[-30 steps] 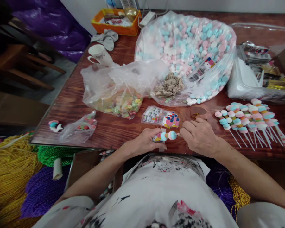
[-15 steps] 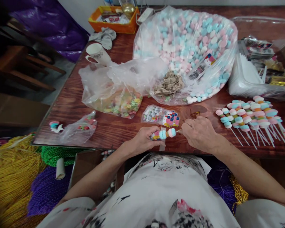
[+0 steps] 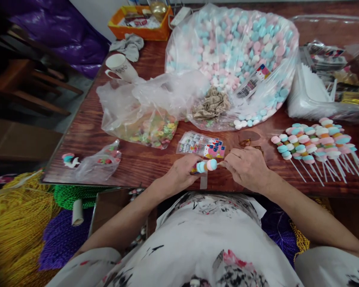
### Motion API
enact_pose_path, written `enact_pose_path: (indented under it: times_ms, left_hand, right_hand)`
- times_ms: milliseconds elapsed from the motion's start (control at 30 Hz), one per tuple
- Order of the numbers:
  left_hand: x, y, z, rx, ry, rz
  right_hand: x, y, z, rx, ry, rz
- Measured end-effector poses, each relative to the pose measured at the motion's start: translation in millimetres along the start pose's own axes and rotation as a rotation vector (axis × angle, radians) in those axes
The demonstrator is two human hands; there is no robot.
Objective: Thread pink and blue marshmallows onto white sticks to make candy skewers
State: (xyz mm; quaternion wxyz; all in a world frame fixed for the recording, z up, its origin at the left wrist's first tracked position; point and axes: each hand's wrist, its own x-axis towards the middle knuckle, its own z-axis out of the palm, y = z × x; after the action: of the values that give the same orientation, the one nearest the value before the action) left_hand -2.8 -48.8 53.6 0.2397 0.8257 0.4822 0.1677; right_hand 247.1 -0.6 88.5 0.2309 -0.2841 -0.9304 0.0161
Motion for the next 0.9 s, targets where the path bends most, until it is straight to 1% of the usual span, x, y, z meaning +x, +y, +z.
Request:
enact_pose_path:
  times_ms: [67,133,267,333,400,467,567,667,800,900]
  left_hand:
    - [-1,1,-2.2,0.113,-0.013,-0.035]
    - [-1,1,-3.6,0.165,-0.042,-0.076]
    - [-1,1,-3.4,0.058,-0.108,-0.076]
    - [0,0,-2.7,-0.01,-0.138,-0.061]
    - [1,1,-2.3,-0.059,-0.161,-0.053]
    - [4,3,-2.3,-0.079,-0.179,-0.056]
    - [6,5,-2.7,-0.017,-0.201,-0.095]
    - [8,6,-2.5,0.025,-0.22,-0.126]
    - [10,7,-3.9,-0.116,-0.232,-0.083]
    - [13,10,-9.2,-0.272,-0.29,-0.066]
  right_hand:
    - [-2,2,4,0.09,0.008,-0.008]
    - [-5,4,9,0.167,-0.006,-0.016]
    - [-8,7,14,0.222,-0.061,-0.054]
    - [-8,8,14,0.185,-0.04,-0.089]
    - [-7,7,13,0.101,0.0,-0.118]
    - [-5,6,12,0.006,0.01,-0.137]
    - [-2,3,11,-0.064,-0.001,-0.16]
    - [-1,1,11,-0.048,0.001,-0.176]
    - [-1,-1,13,-0.043,-0.005,-0.152]
    - [-1,-3,16,0.005,-0.006,-0.135]
